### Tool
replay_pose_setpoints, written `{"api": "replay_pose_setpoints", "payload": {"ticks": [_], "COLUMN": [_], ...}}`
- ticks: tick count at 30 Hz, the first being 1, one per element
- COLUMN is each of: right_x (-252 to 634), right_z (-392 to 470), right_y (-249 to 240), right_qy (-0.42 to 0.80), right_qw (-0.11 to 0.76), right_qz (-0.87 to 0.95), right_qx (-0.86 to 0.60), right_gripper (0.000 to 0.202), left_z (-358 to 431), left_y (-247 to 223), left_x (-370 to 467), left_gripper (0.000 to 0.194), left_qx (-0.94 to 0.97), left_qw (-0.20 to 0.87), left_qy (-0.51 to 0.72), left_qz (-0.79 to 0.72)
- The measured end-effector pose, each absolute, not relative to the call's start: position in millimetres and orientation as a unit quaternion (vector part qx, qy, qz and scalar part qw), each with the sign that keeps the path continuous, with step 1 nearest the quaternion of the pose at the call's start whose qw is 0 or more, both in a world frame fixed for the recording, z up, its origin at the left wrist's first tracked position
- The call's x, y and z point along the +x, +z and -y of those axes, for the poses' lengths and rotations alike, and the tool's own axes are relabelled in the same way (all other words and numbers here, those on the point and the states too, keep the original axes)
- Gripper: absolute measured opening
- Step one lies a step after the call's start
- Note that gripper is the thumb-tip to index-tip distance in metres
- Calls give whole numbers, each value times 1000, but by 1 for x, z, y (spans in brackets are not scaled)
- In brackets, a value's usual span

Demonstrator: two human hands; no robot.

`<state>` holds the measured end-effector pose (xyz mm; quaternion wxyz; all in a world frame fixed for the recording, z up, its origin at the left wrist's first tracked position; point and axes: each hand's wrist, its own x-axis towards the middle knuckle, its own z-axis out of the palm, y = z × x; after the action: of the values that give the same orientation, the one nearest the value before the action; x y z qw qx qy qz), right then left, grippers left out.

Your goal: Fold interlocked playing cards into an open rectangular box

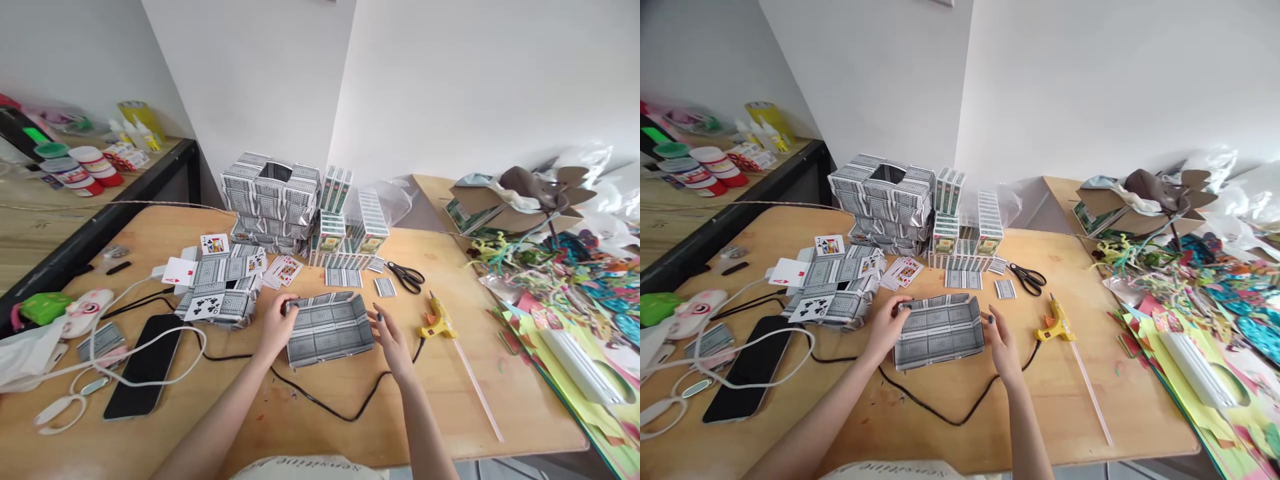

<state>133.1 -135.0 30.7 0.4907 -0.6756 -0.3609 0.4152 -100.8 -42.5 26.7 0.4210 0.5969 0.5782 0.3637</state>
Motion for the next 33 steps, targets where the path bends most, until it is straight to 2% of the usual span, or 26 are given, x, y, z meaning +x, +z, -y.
{"api": "replay_pose_setpoints", "payload": {"ticks": [6, 10, 12, 15, 18, 23, 28, 30, 33], "right_x": [119, 117, 115, 113, 113, 116, 114, 110, 102], "right_z": [113, 106, 105, 105, 105, 102, 81, 68, 51], "right_y": [21, 20, 23, 27, 30, 35, 52, 64, 80], "right_qy": [394, 407, 420, 424, 425, 415, 317, 292, 311], "right_qw": [471, 470, 475, 481, 475, 492, 551, 566, 540], "right_qz": [457, 468, 464, 464, 465, 452, 442, 467, 528], "right_qx": [-644, -628, -618, -611, -614, -617, -633, -613, -577], "right_gripper": [44, 38, 37, 35, 34, 37, 34, 44, 64], "left_z": [42, 0, -18, -34, -41, -40, -18, -6, 6], "left_y": [35, 44, 46, 45, 42, 44, 75, 92, 109], "left_x": [-122, -117, -108, -93, -85, -87, -87, -82, -72], "left_gripper": [23, 16, 23, 40, 41, 45, 42, 44, 47], "left_qx": [612, 744, 751, 750, 747, 744, 817, 853, 873], "left_qw": [385, 247, 174, 119, 90, 97, 121, 155, 212], "left_qy": [362, 257, 186, 105, 63, 58, 176, 203, 220], "left_qz": [-588, -565, -610, -643, -656, -658, -535, -455, -380]}}
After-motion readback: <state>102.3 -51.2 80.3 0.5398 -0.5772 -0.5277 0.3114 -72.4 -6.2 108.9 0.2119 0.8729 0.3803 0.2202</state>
